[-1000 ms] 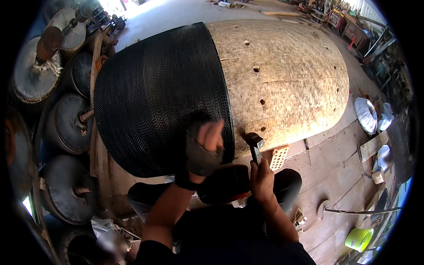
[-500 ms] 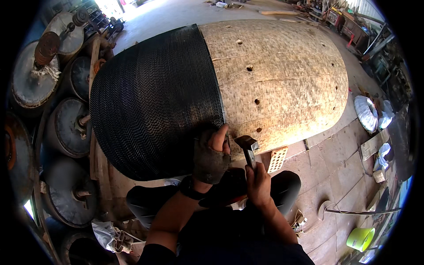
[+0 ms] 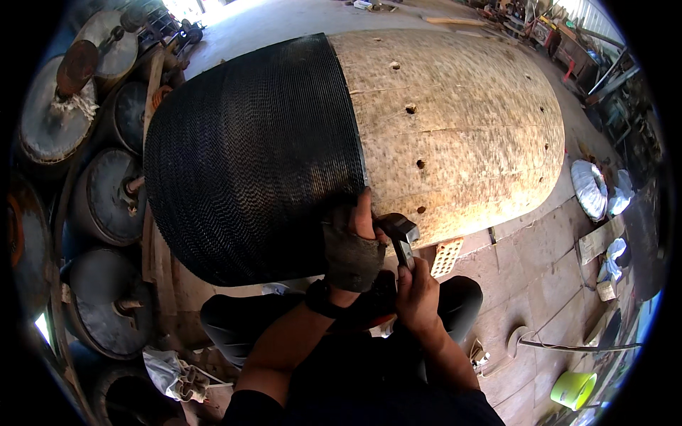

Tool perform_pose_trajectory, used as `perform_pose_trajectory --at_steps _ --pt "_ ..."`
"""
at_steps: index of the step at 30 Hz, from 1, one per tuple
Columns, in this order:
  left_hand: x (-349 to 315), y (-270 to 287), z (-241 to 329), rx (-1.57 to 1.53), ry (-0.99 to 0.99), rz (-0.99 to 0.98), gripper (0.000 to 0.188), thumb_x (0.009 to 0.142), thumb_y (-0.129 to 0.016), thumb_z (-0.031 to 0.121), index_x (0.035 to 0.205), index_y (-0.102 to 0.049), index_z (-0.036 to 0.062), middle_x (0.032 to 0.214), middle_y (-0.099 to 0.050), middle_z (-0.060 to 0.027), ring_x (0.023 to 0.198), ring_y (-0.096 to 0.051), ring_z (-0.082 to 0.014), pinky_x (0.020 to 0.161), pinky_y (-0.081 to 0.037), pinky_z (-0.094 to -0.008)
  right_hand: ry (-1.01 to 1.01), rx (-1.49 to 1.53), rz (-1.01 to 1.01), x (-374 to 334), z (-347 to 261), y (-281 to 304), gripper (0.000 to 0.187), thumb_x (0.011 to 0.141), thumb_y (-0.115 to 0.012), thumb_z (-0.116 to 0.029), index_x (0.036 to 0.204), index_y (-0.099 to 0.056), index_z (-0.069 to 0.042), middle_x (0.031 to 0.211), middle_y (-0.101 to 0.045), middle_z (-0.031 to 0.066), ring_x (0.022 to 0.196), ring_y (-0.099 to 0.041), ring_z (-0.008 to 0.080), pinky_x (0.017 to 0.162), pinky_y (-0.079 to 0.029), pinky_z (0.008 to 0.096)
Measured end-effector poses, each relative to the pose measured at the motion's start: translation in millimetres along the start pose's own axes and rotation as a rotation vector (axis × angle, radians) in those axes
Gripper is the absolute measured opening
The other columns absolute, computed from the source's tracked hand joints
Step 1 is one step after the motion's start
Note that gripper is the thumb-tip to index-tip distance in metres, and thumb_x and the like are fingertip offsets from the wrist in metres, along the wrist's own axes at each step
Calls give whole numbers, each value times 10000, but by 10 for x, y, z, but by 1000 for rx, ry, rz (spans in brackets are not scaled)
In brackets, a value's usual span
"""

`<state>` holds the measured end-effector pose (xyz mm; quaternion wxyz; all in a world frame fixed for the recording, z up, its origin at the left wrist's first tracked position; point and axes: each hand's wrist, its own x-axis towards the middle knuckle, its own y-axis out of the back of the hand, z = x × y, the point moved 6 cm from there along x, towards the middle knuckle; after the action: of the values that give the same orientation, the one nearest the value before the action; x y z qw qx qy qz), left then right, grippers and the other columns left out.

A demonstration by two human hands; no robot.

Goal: The person hammers small nails into a black mesh material wrapped around a large cylindrical wooden object.

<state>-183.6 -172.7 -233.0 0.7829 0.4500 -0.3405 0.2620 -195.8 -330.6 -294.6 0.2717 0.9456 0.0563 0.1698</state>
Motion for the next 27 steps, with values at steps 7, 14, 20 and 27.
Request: perform_pose_trajectory --at_steps 7,14,20,27 --pt "-20 1 -5 11 56 -2 742 815 -701 38 1490 -402 -42 1121 -631 -203 1004 -612 -357 908 -481 -493 32 -79 16 26 68 -18 158 1008 -552 -136 1067 -520 7 771 -637 267 664 -623 514 562 -464 557" --pt "-953 116 32 -42 42 -462 512 902 -714 169 1352 -569 -26 1216 -630 -211 1125 -614 -377 955 -519 -476 142 -187 43 -8 38 4 264 1059 -489 -213 1053 -533 47 652 -584 172 534 -596 338 502 -431 406" --pt "-2169 -197 -57 -21 -129 -609 425 942 -675 235 1320 -627 48 1344 -606 -171 1244 -582 -318 1010 -503 -492 256 102 196 -216 146 23 264 1059 -436 -196 979 -522 40 656 -540 57 574 -531 121 500 -394 306" --pt "-2356 -344 -155 -173 -160 -578 370 976 -590 185 1311 -635 36 1323 -623 -180 1231 -594 -320 1044 -491 -465 159 46 86 17 187 -103 269 1071 -478 -221 1008 -519 38 638 -542 86 545 -532 144 477 -387 338"
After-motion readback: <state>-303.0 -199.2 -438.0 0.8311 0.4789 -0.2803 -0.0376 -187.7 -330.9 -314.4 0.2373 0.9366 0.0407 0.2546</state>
